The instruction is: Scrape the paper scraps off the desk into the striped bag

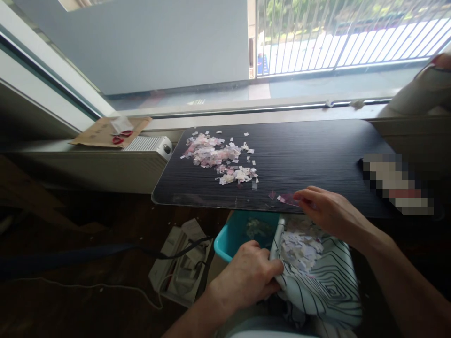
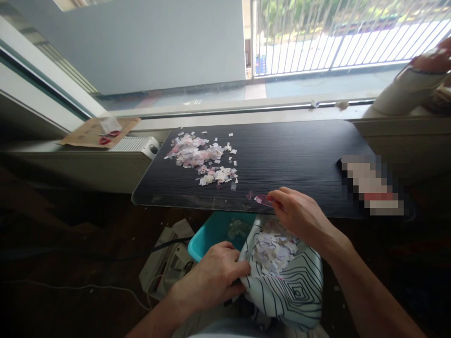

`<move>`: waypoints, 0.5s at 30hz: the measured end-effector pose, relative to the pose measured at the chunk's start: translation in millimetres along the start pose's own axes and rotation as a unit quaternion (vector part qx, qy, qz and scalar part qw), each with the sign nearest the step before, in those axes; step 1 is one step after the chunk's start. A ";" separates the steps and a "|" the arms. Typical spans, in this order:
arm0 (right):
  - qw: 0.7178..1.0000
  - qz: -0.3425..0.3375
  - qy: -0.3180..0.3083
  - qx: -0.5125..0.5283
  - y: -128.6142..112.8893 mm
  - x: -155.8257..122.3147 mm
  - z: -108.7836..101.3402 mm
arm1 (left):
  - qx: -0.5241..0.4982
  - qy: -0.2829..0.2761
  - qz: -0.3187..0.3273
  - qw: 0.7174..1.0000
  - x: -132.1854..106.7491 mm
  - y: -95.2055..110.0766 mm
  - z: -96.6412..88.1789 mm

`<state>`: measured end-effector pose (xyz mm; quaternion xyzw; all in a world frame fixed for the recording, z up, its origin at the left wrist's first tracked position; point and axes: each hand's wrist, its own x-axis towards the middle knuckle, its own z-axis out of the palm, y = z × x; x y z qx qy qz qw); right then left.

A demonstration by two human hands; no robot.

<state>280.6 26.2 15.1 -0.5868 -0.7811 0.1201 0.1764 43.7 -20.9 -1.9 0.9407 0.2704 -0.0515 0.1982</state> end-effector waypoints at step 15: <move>1.000 0.010 -0.025 -0.010 7.3 -9.6 -6.5 | -0.023 0.014 -0.029 0.999 -11.0 -10.7 -1.5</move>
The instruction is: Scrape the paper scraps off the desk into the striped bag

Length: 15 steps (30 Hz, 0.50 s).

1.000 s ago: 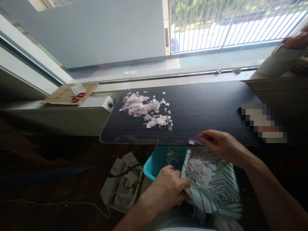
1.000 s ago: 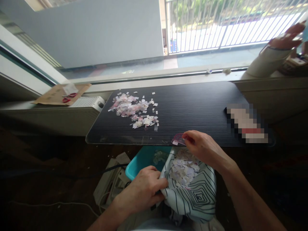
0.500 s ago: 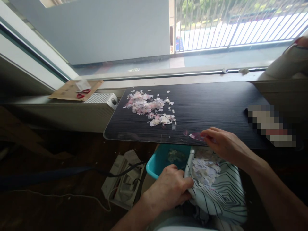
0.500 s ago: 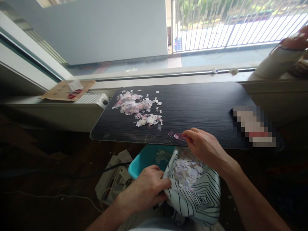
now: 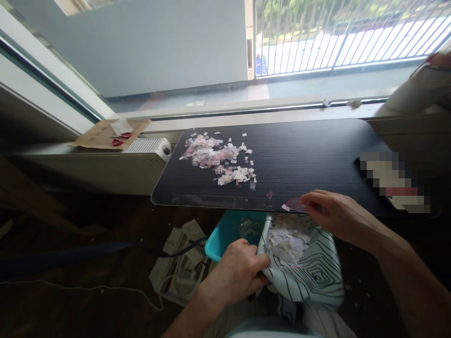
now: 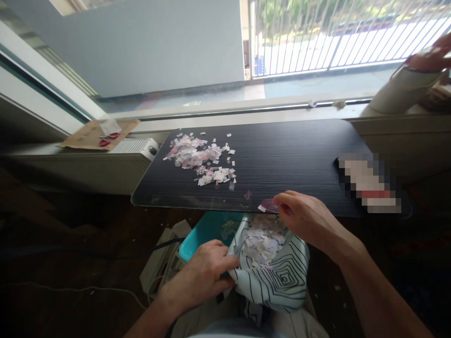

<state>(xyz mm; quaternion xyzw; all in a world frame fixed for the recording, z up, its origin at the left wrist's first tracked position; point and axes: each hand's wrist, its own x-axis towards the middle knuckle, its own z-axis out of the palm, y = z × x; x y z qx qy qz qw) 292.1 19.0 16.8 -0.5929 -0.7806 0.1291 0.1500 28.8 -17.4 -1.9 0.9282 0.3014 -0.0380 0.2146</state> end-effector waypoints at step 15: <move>1.000 -0.009 0.013 -0.007 7.3 -10.2 -0.2 | 0.017 0.015 -0.039 0.999 -5.0 -8.2 0.5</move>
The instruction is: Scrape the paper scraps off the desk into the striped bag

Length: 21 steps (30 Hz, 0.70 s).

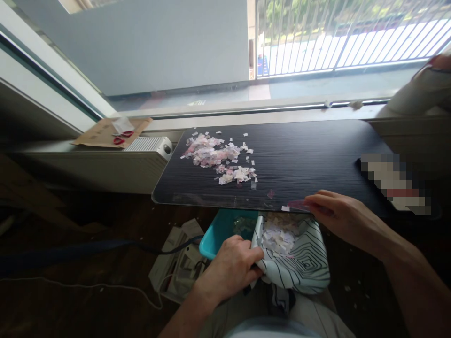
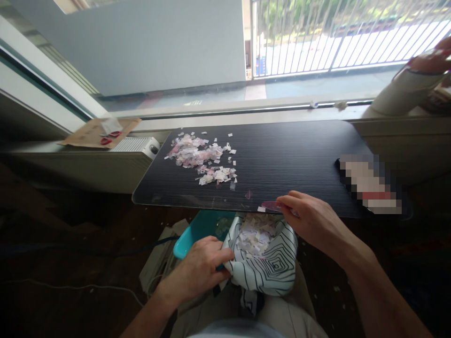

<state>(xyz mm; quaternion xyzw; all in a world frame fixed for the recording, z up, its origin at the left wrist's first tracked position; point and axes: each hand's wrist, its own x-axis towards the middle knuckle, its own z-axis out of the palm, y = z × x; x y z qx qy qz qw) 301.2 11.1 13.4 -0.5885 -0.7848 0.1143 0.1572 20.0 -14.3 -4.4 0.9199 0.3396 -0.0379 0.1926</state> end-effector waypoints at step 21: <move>0.992 -0.039 -0.102 0.067 -9.1 19.5 2.4 | -0.003 -0.002 0.031 1.000 3.4 3.0 -2.9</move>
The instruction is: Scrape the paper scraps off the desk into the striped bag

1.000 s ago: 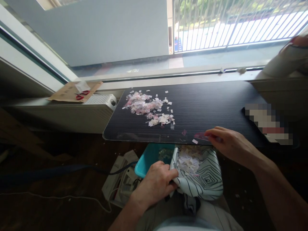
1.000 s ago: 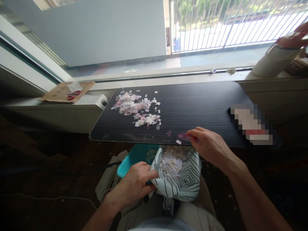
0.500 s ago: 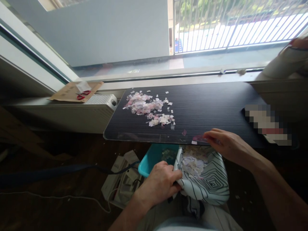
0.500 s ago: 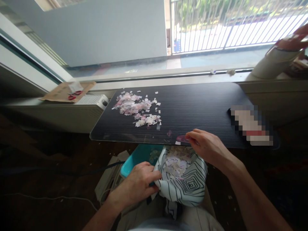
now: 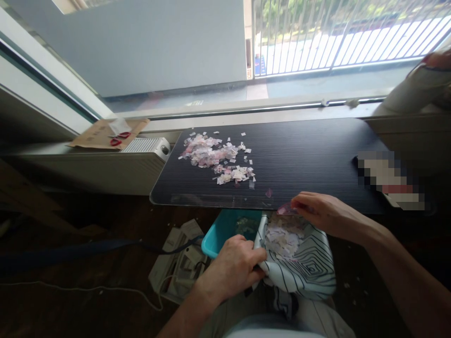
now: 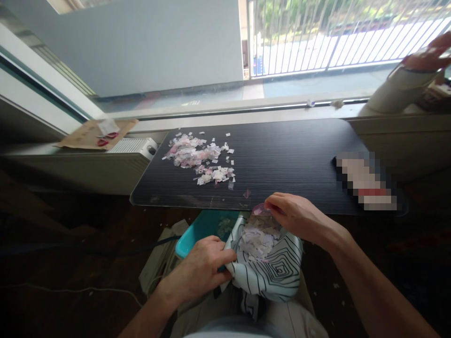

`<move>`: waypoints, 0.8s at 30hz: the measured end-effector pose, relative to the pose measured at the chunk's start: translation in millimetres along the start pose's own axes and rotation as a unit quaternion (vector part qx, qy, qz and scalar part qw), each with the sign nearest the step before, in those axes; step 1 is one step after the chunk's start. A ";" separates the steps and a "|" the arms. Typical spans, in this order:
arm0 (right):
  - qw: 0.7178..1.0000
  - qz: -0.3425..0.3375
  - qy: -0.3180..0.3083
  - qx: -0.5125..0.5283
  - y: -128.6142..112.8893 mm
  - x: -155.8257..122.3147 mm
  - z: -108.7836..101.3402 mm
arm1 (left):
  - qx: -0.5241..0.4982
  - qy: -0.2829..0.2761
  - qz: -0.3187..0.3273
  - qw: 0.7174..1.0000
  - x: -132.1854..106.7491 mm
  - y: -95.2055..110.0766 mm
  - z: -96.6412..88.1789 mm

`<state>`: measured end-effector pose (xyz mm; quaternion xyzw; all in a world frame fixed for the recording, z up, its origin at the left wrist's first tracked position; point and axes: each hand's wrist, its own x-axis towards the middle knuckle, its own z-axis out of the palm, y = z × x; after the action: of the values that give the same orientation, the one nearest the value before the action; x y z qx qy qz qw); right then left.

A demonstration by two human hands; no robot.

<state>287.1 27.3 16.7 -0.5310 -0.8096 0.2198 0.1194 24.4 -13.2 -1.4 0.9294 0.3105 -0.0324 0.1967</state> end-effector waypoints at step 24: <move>0.993 0.046 0.097 -0.048 -25.8 64.9 30.9 | 0.044 -0.013 0.048 0.998 13.3 4.9 -2.2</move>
<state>226.7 70.7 -0.5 -0.5917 -0.7786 0.1333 0.1609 37.9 -8.4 -0.2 0.9507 0.2607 -0.0487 0.1607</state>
